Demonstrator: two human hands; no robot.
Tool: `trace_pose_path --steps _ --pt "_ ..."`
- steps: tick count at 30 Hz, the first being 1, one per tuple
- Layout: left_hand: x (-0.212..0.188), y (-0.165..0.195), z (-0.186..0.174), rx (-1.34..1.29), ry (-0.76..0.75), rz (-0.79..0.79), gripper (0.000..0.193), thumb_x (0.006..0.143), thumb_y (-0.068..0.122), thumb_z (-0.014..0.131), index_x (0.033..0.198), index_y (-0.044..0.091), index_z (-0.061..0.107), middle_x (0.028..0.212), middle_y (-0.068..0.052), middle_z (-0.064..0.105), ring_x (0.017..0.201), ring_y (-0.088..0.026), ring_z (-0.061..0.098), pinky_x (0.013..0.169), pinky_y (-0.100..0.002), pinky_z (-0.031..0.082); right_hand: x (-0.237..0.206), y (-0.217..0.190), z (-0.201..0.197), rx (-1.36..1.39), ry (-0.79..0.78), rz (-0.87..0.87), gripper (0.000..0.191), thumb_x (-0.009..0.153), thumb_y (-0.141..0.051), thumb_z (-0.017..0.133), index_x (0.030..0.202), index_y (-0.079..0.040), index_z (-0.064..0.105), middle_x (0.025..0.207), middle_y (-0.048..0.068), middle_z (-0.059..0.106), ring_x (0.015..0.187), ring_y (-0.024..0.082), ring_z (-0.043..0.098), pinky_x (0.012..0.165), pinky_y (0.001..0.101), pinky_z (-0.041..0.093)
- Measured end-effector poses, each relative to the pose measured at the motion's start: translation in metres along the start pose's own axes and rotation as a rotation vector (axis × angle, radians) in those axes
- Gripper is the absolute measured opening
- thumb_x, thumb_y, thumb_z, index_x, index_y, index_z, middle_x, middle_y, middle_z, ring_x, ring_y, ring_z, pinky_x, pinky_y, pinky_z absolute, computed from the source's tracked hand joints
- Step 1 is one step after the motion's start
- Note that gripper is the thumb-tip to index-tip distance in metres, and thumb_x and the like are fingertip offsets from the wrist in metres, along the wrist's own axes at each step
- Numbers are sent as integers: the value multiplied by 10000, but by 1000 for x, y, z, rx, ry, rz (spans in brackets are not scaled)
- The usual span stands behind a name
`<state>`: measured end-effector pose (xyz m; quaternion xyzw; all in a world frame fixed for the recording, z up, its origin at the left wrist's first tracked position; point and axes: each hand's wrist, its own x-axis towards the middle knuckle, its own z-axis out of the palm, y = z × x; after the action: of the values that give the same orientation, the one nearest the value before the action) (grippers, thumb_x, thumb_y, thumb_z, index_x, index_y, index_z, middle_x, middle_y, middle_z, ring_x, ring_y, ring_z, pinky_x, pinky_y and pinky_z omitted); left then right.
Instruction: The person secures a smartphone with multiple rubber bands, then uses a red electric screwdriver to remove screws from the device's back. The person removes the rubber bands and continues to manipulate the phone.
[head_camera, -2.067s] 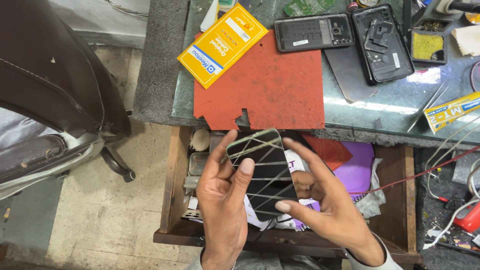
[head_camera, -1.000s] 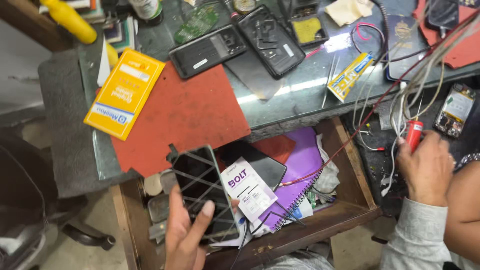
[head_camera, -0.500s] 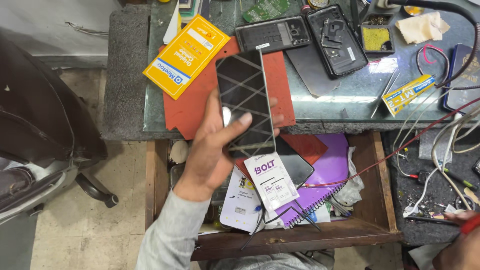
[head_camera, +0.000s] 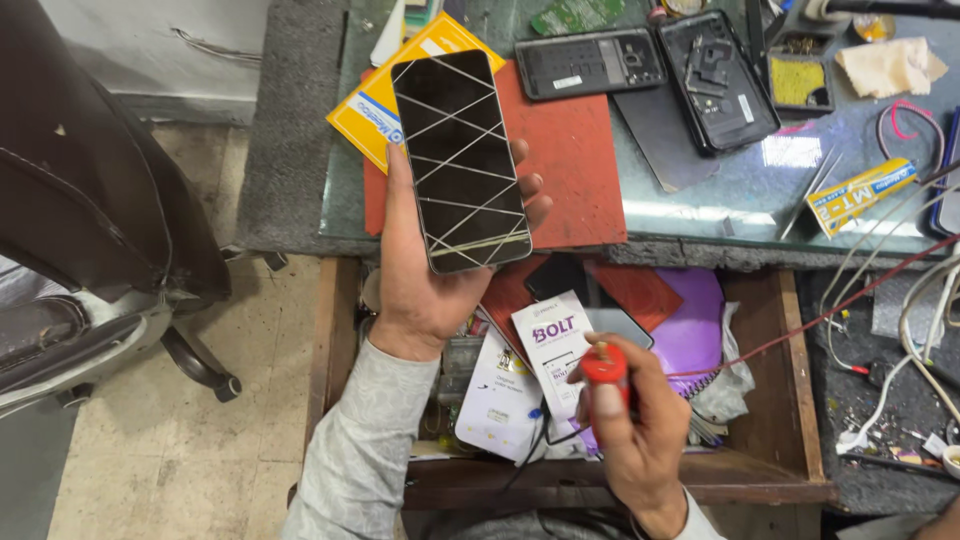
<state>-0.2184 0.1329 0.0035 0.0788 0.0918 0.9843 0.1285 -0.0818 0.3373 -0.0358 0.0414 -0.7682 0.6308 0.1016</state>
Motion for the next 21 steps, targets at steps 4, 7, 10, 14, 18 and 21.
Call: trace_pose_path --steps 4,7,10,14,18,21 --pt "-6 1 2 163 29 92 757 1135 602 258 1496 -30 468 1359 -230 603 1148 -350 669 1027 -521 577 10 -7 13 -212 -25 -137 364 978 -139 601 1304 22 607 922 68 759 653 85 661 606 236 533" --pt "-9 -2 4 252 13 127 776 1143 609 257 1489 -49 477 1354 -229 611 1129 -346 681 997 -517 593 11 -8 16 -291 -22 -201 377 969 -123 615 1314 28 619 934 78 760 726 105 709 669 248 555" --pt "-11 -4 7 272 35 116 811 1113 632 247 1475 -54 483 1356 -214 615 1118 -339 687 985 -501 604 10 -8 17 -325 -18 -209 377 967 -118 621 1312 32 624 942 91 765 765 125 736 699 255 565" --pt "-11 -3 12 315 67 110 850 1087 655 232 1466 -61 488 1355 -201 617 1111 -336 689 984 -486 620 10 -9 17 -342 -3 -219 378 964 -111 628 1311 40 629 980 118 758 805 146 735 729 267 566" --pt "-12 -3 14 350 74 118 861 1081 664 227 1459 -61 497 1337 -198 632 1095 -345 701 943 -487 627 11 -9 18 -354 -8 -215 385 945 -107 640 1302 38 640 978 119 760 789 140 730 710 262 561" --pt "-13 -2 12 344 76 91 863 1081 668 221 1465 -50 507 1313 -206 646 1083 -358 711 931 -476 628 10 -8 19 -361 -14 -203 388 931 -106 652 1293 33 650 968 116 764 771 137 731 690 256 565"
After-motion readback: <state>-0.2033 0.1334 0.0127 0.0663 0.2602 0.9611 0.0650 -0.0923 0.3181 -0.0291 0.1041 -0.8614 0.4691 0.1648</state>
